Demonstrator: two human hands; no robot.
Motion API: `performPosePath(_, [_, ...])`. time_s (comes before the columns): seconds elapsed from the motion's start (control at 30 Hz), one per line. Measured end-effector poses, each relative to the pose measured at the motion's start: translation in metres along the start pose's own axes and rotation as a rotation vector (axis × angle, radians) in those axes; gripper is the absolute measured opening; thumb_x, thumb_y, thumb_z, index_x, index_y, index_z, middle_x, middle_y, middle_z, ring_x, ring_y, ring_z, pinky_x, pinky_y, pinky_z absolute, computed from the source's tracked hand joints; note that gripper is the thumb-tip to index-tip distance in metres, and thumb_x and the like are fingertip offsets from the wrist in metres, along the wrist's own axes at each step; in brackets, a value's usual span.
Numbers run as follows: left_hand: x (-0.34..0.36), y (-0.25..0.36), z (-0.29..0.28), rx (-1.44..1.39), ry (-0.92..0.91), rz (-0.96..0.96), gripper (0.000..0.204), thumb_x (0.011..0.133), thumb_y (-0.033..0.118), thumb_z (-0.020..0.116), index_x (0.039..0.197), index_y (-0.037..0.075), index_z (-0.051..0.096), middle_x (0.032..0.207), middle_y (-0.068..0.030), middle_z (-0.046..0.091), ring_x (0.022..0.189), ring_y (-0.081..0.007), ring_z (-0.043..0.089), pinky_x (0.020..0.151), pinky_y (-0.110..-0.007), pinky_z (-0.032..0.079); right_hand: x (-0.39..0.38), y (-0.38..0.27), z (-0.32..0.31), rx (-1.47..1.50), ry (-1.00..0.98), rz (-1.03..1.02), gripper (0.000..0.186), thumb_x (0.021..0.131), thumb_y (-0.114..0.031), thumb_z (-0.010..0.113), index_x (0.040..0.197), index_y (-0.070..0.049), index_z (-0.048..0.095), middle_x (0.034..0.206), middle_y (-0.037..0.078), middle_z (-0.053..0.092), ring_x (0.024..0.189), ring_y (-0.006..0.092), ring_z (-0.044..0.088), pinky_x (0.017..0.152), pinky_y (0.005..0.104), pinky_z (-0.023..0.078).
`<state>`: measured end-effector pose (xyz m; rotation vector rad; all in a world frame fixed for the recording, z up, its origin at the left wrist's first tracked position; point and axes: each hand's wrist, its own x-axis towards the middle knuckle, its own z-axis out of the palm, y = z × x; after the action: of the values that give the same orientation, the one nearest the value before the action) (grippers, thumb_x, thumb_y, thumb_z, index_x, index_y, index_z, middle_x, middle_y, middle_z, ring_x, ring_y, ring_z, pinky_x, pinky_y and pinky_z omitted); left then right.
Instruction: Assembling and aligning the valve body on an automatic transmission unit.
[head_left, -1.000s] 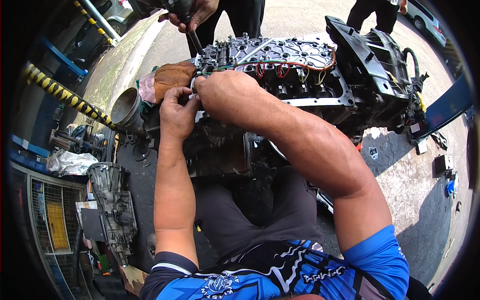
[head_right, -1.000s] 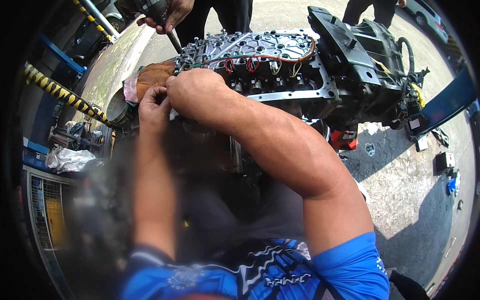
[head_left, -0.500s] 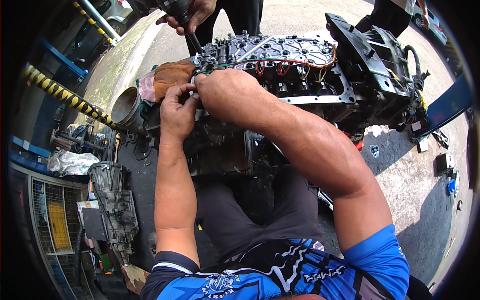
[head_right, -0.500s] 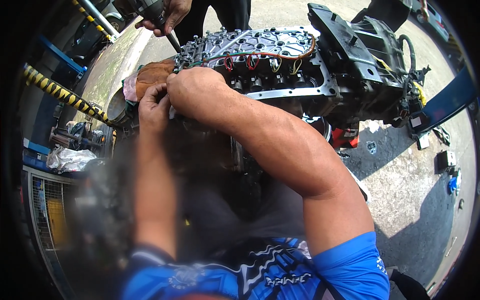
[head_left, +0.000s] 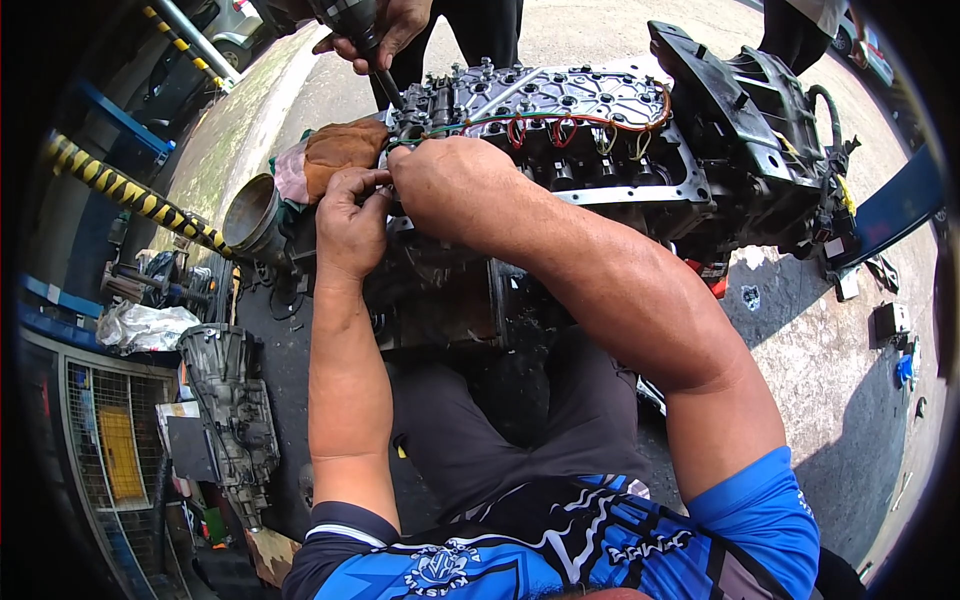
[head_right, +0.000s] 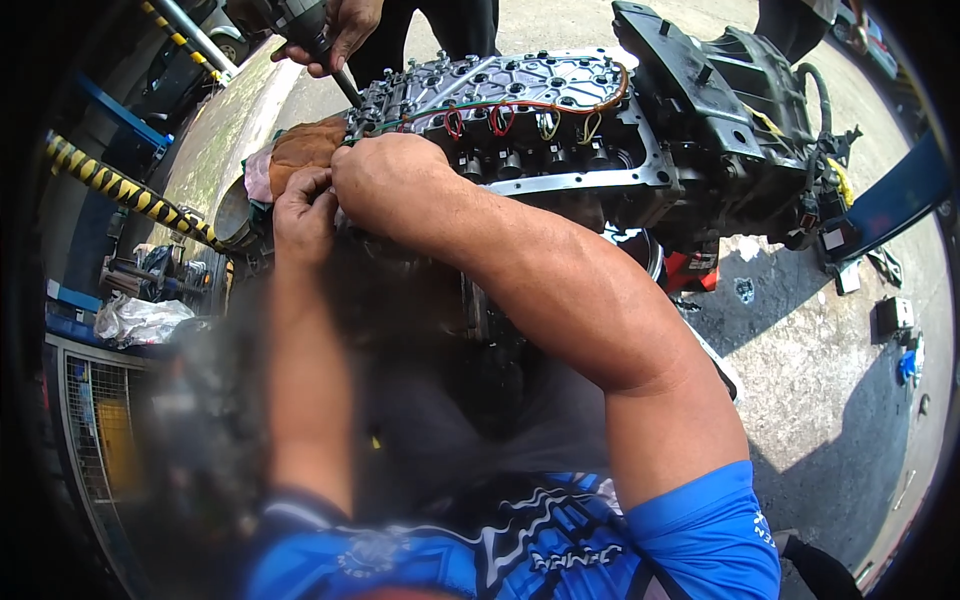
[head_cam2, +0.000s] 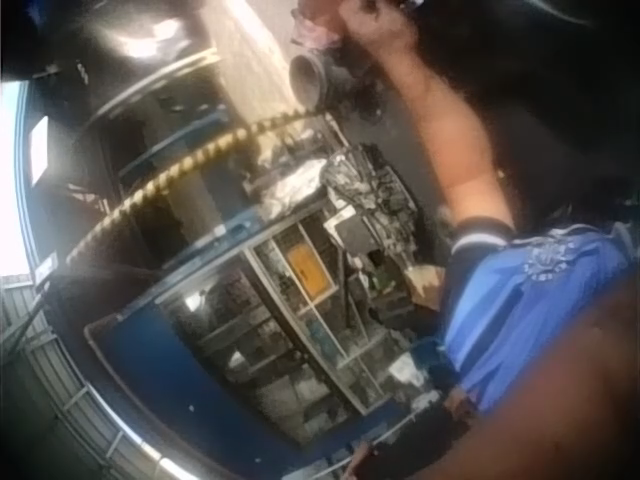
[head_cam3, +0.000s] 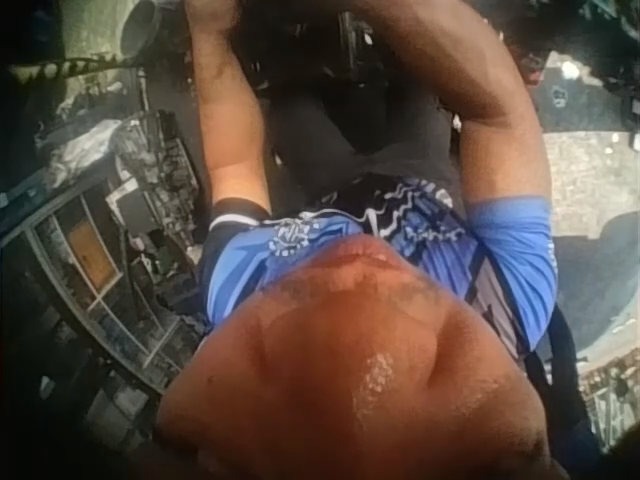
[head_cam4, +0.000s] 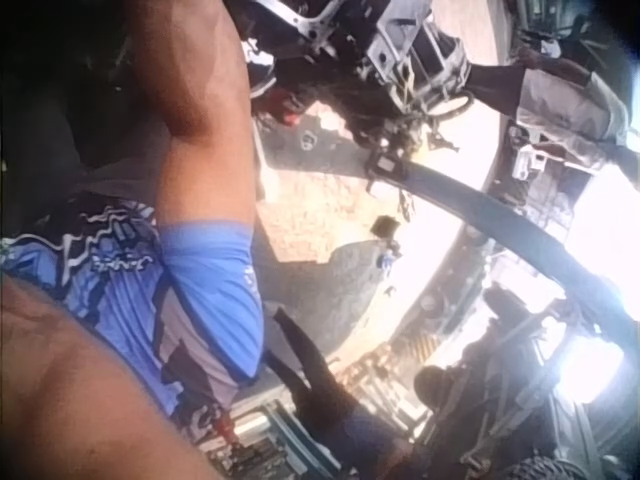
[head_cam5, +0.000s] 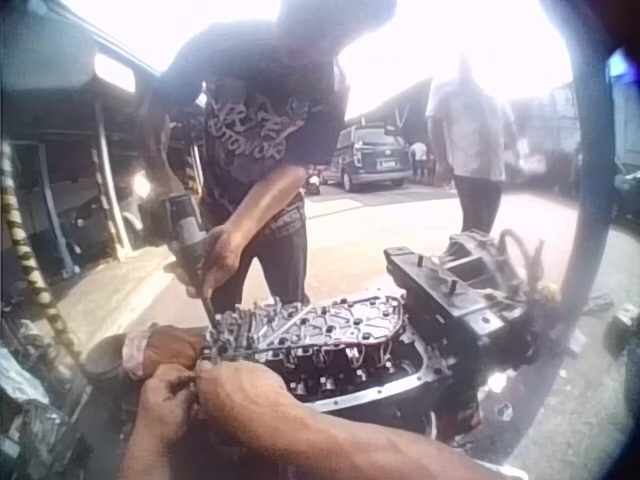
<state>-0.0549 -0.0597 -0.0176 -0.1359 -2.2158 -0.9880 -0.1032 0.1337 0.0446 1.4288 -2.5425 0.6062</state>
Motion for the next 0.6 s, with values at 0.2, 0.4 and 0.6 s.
performPosePath(0.2, [-0.003, 0.009, 0.0, 0.006, -0.004, -0.125, 0.019, 0.083, 0.009, 0.074, 0.098, -0.002, 0.072, 0.099, -0.0134, 0.068, 0.089, -0.0211, 0.067, 0.081, -0.031, 0.053, 0.001, 0.001, 0.0, -0.006, 0.014, 0.018, 0.022, 0.089, -0.016, 0.063, 0.106, -0.001, 0.067, 0.091, 0.02, 0.073, 0.086, 0.0357, 0.073, 0.075, 0.0456, 0.058])
performPosePath(0.4, [-0.002, -0.006, -0.001, -0.072, -0.041, -0.249, 0.018, 0.085, 0.007, 0.07, 0.101, 0.0, 0.072, 0.105, -0.0123, 0.067, 0.091, -0.0199, 0.066, 0.082, -0.031, 0.053, 0.0, 0.001, 0.001, -0.005, 0.026, -0.01, 0.023, 0.089, -0.017, 0.063, 0.105, -0.001, 0.066, 0.088, 0.02, 0.073, 0.085, 0.0362, 0.073, 0.073, 0.0458, 0.058])
performPosePath(0.6, [-0.008, -0.001, 0.003, -0.183, 0.067, -0.17, 0.023, 0.084, 0.007, 0.071, 0.104, -0.002, 0.07, 0.103, -0.011, 0.064, 0.088, -0.0168, 0.063, 0.08, -0.029, 0.052, -0.028, -0.016, -0.011, 0.031, 0.013, 0.059, 0.021, 0.09, -0.022, 0.064, 0.097, -0.002, 0.064, 0.085, 0.021, 0.072, 0.083, 0.0372, 0.072, 0.071, 0.0473, 0.057])
